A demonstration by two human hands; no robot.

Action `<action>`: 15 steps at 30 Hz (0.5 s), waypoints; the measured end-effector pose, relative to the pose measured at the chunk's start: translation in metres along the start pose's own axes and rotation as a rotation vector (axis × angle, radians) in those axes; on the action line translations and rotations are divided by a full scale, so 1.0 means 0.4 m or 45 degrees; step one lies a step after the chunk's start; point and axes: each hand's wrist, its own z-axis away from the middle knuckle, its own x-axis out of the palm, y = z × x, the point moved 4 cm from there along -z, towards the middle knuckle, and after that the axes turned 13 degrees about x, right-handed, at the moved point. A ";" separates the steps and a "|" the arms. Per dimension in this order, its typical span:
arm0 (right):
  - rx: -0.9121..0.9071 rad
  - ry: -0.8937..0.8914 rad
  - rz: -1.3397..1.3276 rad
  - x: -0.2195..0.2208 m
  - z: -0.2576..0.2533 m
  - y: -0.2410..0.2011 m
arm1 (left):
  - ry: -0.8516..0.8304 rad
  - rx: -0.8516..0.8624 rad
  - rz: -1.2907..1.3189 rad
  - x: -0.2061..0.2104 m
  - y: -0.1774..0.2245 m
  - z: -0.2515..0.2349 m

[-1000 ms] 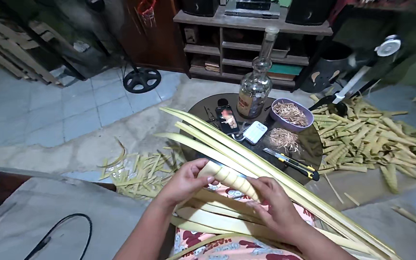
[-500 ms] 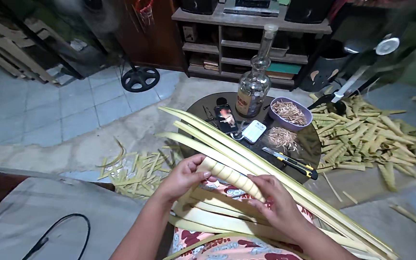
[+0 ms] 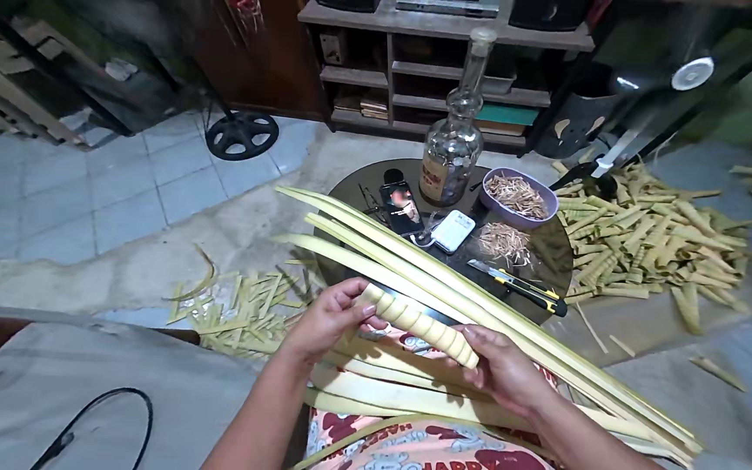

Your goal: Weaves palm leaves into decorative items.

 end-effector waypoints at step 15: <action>-0.751 0.507 1.096 0.009 0.016 -0.025 | 0.082 -0.059 0.069 -0.030 -0.062 -0.005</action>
